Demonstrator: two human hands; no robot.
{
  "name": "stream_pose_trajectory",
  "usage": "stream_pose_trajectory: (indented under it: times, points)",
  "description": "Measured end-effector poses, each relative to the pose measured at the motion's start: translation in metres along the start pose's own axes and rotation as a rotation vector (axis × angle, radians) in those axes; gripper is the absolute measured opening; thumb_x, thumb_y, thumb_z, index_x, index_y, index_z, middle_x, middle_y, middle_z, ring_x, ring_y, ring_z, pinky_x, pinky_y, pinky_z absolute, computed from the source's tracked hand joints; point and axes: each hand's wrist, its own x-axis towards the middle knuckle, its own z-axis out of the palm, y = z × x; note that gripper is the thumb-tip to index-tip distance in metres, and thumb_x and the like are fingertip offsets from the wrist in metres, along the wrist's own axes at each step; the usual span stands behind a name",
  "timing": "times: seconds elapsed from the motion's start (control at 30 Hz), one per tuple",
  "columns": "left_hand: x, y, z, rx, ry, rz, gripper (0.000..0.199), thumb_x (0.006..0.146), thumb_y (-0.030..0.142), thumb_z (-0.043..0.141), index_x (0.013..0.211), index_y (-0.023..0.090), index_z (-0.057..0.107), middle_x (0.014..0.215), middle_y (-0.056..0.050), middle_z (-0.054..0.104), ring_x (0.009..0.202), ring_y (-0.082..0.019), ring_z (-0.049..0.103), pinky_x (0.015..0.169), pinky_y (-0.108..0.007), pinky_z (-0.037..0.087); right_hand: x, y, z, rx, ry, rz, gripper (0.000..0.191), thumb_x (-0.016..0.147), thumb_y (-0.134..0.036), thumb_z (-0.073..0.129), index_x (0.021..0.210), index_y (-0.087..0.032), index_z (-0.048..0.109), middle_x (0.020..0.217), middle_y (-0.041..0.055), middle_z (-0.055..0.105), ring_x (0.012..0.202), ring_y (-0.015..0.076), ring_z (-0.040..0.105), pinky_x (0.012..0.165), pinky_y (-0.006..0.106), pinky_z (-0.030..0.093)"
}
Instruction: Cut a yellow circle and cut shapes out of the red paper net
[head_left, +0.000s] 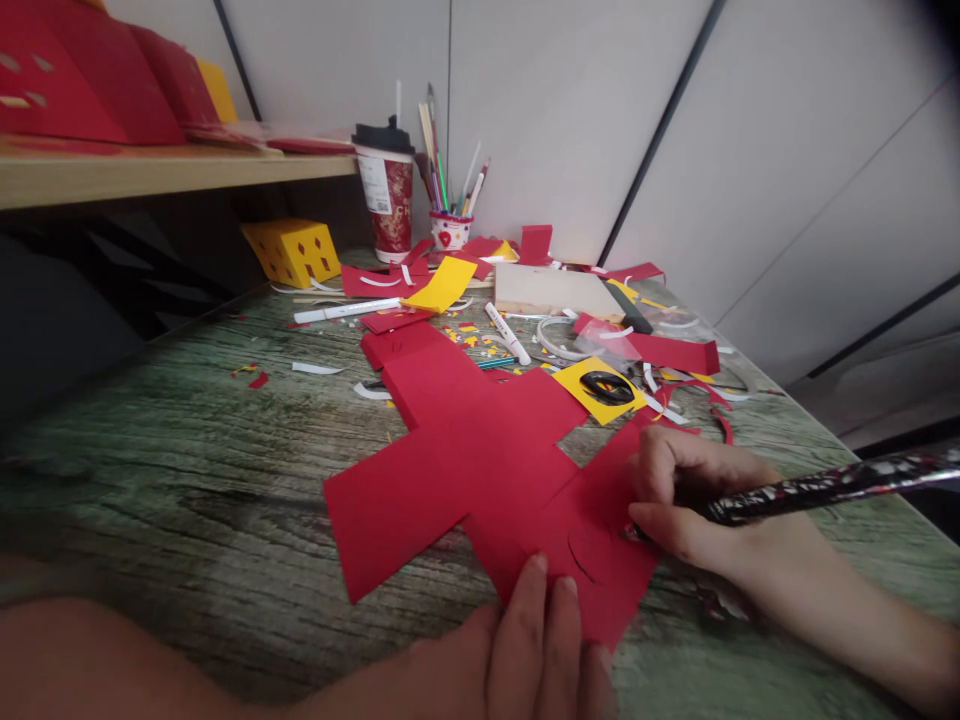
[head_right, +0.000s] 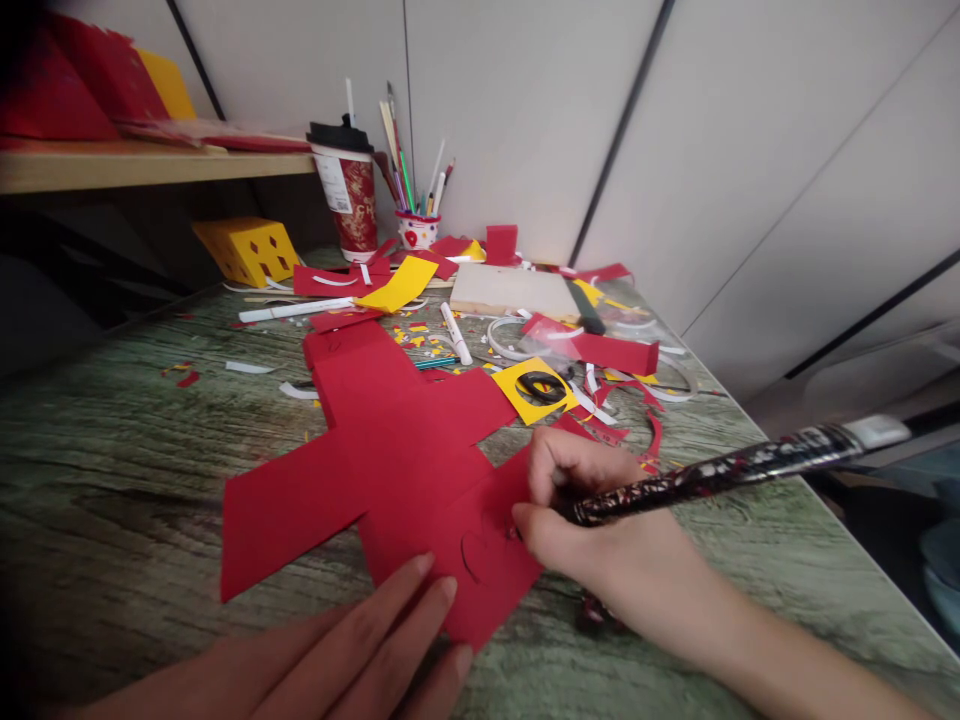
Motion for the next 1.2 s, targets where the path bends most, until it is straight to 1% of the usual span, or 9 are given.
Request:
stream_pose_trajectory:
  times: [0.1,0.23,0.43,0.57,0.67,0.8,0.97,1.1,1.2]
  points:
    - [-0.0004,-0.0002,0.0004,0.007,0.001,0.001,0.031,0.084,0.009,0.032,0.103,0.019,0.053,0.102,-0.001,0.06,0.087,-0.014,0.059,0.06,-0.019,0.051,-0.0009,0.0017,0.0019,0.003,-0.034,0.057,0.024,0.075,-0.021,0.054,0.057,-0.021,0.038,0.05,-0.0072,0.039,0.045,0.0074,0.032,0.037,0.018,0.025]
    - [-0.0006,-0.0021,-0.0016,0.018,0.008,0.026,0.027,0.081,0.009,0.039,0.101,0.018,0.055,0.099,-0.002,0.062,0.087,-0.014,0.059,0.06,-0.019,0.05,-0.0004,0.0022,0.003,0.006,-0.109,0.02,0.022,0.076,-0.024,0.056,0.06,-0.02,0.042,0.051,-0.0074,0.041,0.043,0.0063,0.034,0.036,0.017,0.025]
    - [-0.0017,-0.0012,-0.0038,0.066,-0.024,0.044,0.03,0.078,0.008,0.044,0.105,0.017,0.052,0.101,-0.003,0.061,0.088,-0.015,0.058,0.054,-0.018,0.049,0.0018,0.0002,0.0031,-0.029,-0.09,-0.014,0.021,0.076,-0.025,0.058,0.06,-0.02,0.044,0.052,-0.0073,0.044,0.044,0.0054,0.036,0.037,0.015,0.027]
    - [-0.0008,-0.0002,-0.004,0.08,-0.049,0.046,0.029,0.079,0.01,0.043,0.105,0.019,0.052,0.1,-0.003,0.061,0.085,-0.013,0.059,0.052,-0.017,0.048,0.0016,-0.0002,0.0047,-0.05,-0.102,-0.027,0.021,0.074,-0.023,0.059,0.06,-0.019,0.045,0.053,-0.007,0.045,0.045,0.0054,0.037,0.038,0.015,0.028]
    - [0.0015,-0.0004,-0.0051,0.098,-0.057,0.043,0.03,0.079,0.009,0.041,0.104,0.02,0.053,0.1,-0.001,0.062,0.086,-0.013,0.059,0.052,-0.016,0.048,0.0012,-0.0019,0.0059,-0.041,-0.124,-0.027,0.019,0.074,-0.022,0.059,0.061,-0.019,0.045,0.053,-0.0069,0.045,0.045,0.0055,0.037,0.037,0.015,0.028]
    - [0.0033,-0.001,-0.007,0.099,-0.065,0.012,0.03,0.078,0.008,0.042,0.102,0.02,0.054,0.098,-0.001,0.062,0.087,-0.013,0.058,0.051,-0.017,0.047,-0.0006,-0.0028,0.0047,-0.017,-0.153,-0.012,0.023,0.073,-0.019,0.058,0.058,-0.019,0.041,0.05,-0.0073,0.041,0.044,0.006,0.033,0.037,0.016,0.026]
    - [0.0017,-0.0023,-0.0079,0.094,-0.04,0.017,0.029,0.077,0.009,0.044,0.102,0.02,0.054,0.097,-0.001,0.063,0.085,-0.013,0.059,0.051,-0.017,0.047,-0.0021,0.0014,0.0016,-0.009,-0.186,0.007,0.024,0.072,-0.016,0.057,0.057,-0.02,0.038,0.051,-0.0072,0.04,0.045,0.0068,0.033,0.038,0.018,0.025]
    - [0.0021,-0.0032,-0.0076,0.104,-0.023,0.031,0.028,0.078,0.008,0.043,0.1,0.02,0.055,0.096,0.0,0.063,0.086,-0.012,0.059,0.054,-0.017,0.049,-0.0011,0.0019,0.0023,-0.012,-0.198,-0.014,0.025,0.071,-0.013,0.057,0.056,-0.02,0.037,0.05,-0.0073,0.039,0.045,0.0069,0.032,0.038,0.018,0.024]
    - [0.003,-0.0023,-0.0074,0.095,-0.021,0.011,0.029,0.078,0.007,0.041,0.101,0.02,0.054,0.095,0.0,0.063,0.086,-0.013,0.059,0.054,-0.018,0.049,-0.0014,-0.0003,0.0029,0.002,-0.209,-0.015,0.025,0.07,-0.012,0.056,0.056,-0.02,0.037,0.051,-0.007,0.04,0.045,0.0068,0.033,0.038,0.018,0.024]
